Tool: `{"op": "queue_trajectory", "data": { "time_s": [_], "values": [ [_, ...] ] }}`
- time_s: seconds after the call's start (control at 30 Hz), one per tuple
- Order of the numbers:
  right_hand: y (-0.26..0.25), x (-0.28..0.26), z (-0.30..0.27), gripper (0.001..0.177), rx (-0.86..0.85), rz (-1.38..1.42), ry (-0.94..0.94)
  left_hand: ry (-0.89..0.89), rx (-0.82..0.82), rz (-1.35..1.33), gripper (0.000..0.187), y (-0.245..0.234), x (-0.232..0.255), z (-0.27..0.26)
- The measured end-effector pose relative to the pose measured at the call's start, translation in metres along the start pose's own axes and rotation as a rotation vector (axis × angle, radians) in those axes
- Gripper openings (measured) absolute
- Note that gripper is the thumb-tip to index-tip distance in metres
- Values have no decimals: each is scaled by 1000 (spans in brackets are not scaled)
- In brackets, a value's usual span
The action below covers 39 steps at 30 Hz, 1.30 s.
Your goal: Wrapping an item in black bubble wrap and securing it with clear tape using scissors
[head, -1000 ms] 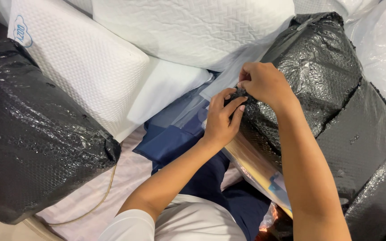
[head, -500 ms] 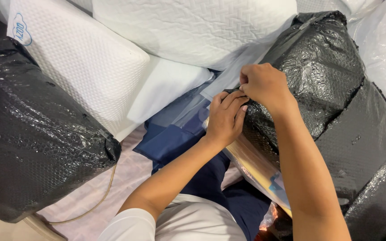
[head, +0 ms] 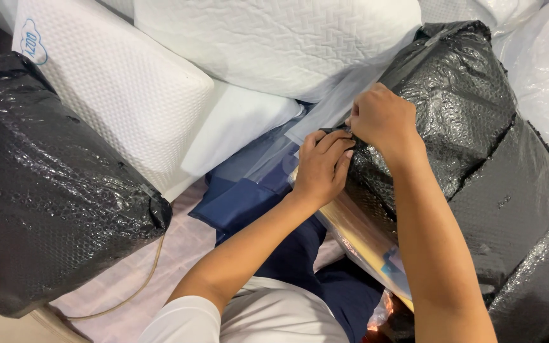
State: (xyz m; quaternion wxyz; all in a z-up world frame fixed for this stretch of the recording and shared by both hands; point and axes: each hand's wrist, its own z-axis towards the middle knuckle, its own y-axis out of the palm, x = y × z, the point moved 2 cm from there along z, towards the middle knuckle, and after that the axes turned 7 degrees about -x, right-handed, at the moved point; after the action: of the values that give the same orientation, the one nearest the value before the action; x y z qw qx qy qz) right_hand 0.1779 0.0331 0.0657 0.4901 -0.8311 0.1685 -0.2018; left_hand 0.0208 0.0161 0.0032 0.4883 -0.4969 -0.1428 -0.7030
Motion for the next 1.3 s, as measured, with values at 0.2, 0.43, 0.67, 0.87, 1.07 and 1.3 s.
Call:
{"op": "queue_trajectory", "data": {
  "time_s": [0.2, 0.43, 0.67, 0.87, 1.07, 1.3],
  "values": [
    [-6, -6, 2, 16, -31, 1, -9, -7, 4, -11, 15, -2, -1, -1],
    [-16, -12, -1, 12, -41, -26, -28, -7, 22, -14, 14, 4, -5, -3],
    [-18, -9, 5, 30, -123, 8, -1, -49, -14, -9, 14, -1, -2, -3],
    [-8, 2, 9, 20, -27, 62, -29, -60, -18, -27, 14, 0, -2, -1],
    [8, 15, 7, 14, 254, 188, 39, -55, -42, -87, 9, -6, 1, 5],
    [15, 32, -97, 6, 795, 636, -20, -87, -153, -110, 15, -3, -7, 8]
  ]
}}
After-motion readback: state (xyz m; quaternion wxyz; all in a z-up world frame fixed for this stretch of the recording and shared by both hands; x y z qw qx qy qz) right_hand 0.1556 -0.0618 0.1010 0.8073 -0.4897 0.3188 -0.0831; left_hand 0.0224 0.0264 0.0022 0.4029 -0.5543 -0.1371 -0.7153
